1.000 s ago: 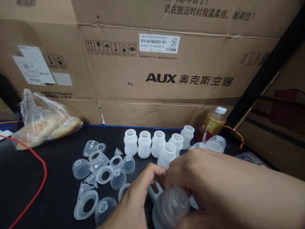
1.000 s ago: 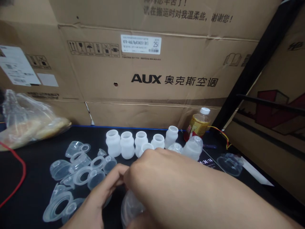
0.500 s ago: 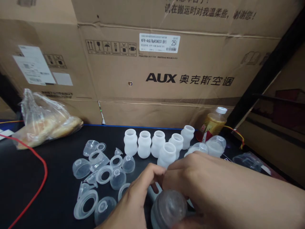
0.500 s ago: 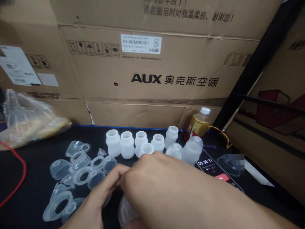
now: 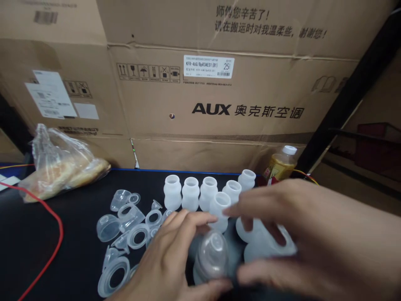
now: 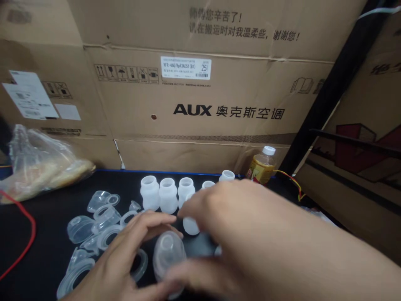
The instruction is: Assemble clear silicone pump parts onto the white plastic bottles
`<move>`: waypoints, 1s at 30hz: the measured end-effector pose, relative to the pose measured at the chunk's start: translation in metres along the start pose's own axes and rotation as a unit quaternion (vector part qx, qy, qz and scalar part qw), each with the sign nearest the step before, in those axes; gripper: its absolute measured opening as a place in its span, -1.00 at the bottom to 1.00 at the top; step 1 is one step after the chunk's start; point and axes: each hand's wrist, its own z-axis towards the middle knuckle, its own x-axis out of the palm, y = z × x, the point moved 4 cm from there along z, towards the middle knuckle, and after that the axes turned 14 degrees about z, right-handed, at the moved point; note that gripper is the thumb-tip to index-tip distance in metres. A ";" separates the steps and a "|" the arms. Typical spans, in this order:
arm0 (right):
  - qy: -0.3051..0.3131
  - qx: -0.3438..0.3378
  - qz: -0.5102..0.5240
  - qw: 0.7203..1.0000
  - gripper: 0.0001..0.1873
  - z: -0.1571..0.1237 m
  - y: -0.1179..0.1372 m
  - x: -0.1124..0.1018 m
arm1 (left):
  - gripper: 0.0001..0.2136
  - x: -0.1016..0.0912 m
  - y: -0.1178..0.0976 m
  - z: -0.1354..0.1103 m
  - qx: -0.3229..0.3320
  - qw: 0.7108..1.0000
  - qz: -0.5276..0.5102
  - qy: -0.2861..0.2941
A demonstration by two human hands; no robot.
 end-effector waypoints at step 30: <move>0.061 -0.002 -0.097 0.993 -0.75 0.038 -0.029 0.027 | -0.75 -0.052 0.050 0.030 -0.167 0.934 0.273 0.159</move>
